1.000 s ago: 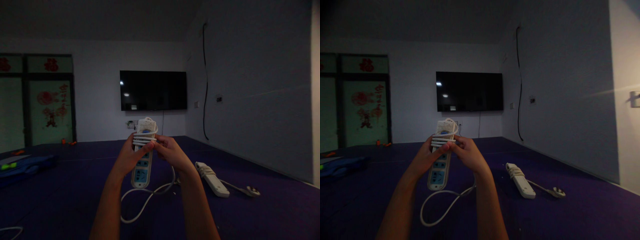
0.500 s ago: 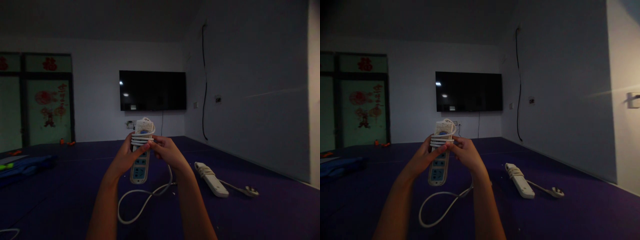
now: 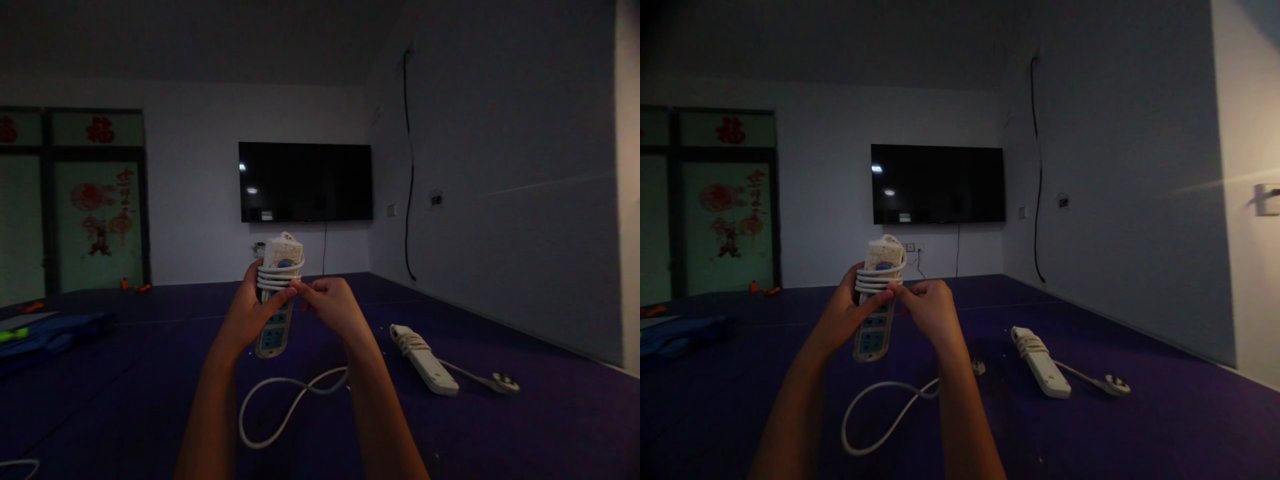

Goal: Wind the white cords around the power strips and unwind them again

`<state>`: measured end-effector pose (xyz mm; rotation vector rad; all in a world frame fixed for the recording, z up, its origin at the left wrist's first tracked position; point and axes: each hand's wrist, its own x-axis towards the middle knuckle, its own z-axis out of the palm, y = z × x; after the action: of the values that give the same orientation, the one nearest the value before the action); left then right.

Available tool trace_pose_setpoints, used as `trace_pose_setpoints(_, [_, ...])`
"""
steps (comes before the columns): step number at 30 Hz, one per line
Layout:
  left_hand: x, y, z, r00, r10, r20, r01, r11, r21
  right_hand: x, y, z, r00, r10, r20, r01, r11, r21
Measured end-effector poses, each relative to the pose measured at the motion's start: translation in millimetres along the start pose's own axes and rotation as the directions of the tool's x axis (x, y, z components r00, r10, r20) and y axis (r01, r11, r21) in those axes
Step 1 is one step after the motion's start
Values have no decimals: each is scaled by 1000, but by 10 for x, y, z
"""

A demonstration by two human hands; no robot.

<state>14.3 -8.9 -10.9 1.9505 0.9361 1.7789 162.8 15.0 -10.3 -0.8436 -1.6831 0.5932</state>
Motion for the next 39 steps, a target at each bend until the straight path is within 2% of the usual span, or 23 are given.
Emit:
trace_pose_setpoints(5, [-13, 43, 6, 1000, -24, -5, 24, 999, -21, -10, -25, 18, 999, -3, -38, 6, 998, 65])
trace_pose_setpoints(12, [-69, 141, -22, 999, -26, 31, 27, 1000, -14, -21, -46, 24, 999, -35, -3, 35, 995, 92])
trace_pose_setpoints(16, [-88, 165, -28, 998, -35, 54, 39, 997, -73, -13, -29, 7, 999, -55, 2, 54, 996, 78])
trace_pose_setpoints(22, [-69, 122, -59, 988, -56, 145, 81, 982, -172, 11, -2, -29, 999, -36, -5, 37, 996, 79])
trace_pose_setpoints(28, [-85, 108, -74, 990, -94, 109, 118, 963, -240, 19, 24, -56, 999, -34, -21, 36, 994, 108])
trace_pose_setpoints(34, [-62, 60, -116, 982, -92, 164, 140, 941, -309, 24, 34, -50, 999, -35, -19, 38, 988, 152])
trace_pose_setpoints(39, [-44, -36, -74, 975, -114, 192, 186, 891, -414, 30, 30, -15, 998, -56, -21, 58, 990, 128])
